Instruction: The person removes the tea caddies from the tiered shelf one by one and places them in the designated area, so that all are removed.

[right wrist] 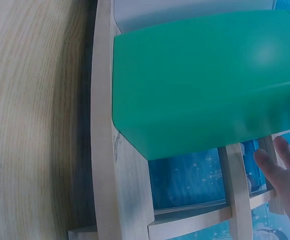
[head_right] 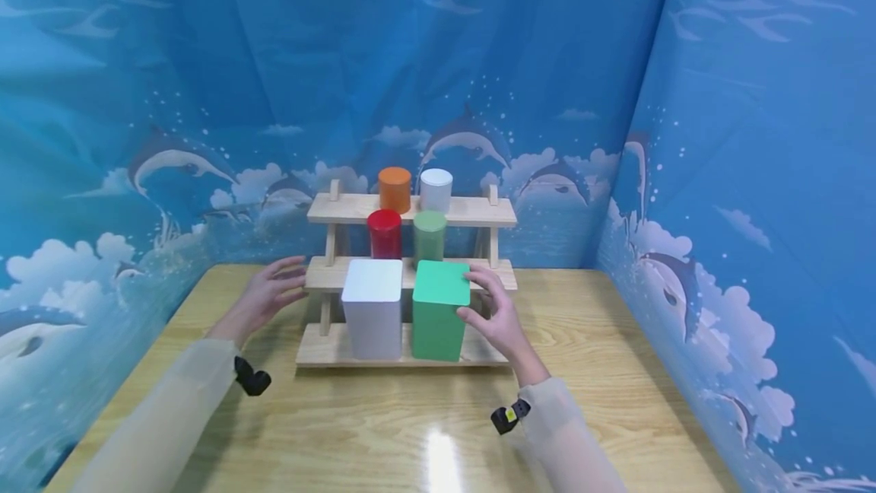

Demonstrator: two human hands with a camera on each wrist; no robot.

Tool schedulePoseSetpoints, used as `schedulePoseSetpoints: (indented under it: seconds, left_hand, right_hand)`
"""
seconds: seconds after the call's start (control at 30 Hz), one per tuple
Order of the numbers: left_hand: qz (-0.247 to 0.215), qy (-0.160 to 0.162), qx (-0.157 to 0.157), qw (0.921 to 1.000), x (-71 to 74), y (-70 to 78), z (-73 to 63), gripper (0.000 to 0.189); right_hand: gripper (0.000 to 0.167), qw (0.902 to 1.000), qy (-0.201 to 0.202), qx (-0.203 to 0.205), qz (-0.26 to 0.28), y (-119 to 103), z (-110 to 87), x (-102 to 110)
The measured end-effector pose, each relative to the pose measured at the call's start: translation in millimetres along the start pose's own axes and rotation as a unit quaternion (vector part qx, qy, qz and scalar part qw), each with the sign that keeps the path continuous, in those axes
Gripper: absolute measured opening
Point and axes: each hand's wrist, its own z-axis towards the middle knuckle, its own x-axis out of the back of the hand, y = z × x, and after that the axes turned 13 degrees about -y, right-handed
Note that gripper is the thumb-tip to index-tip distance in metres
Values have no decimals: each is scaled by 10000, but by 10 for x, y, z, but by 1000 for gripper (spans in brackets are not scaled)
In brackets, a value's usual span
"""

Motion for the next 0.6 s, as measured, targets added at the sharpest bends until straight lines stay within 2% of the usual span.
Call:
schedulePoseSetpoints:
  seconds: [0.27,0.4,0.6]
  left_hand:
    - [-66,-105,79,9999,8,-5,46,58]
    - [-112,-174,78,9998,7,-9,68,56]
    - [136,-179,114,9997,8,-6,71,53]
  right_hand:
    - [48,9999,-3,-139,-30,-183,37,-40]
    - [47,9998,5,-166,89,-181,40,-33]
    - [46,9994,-18,-221,270,-180,53,-50]
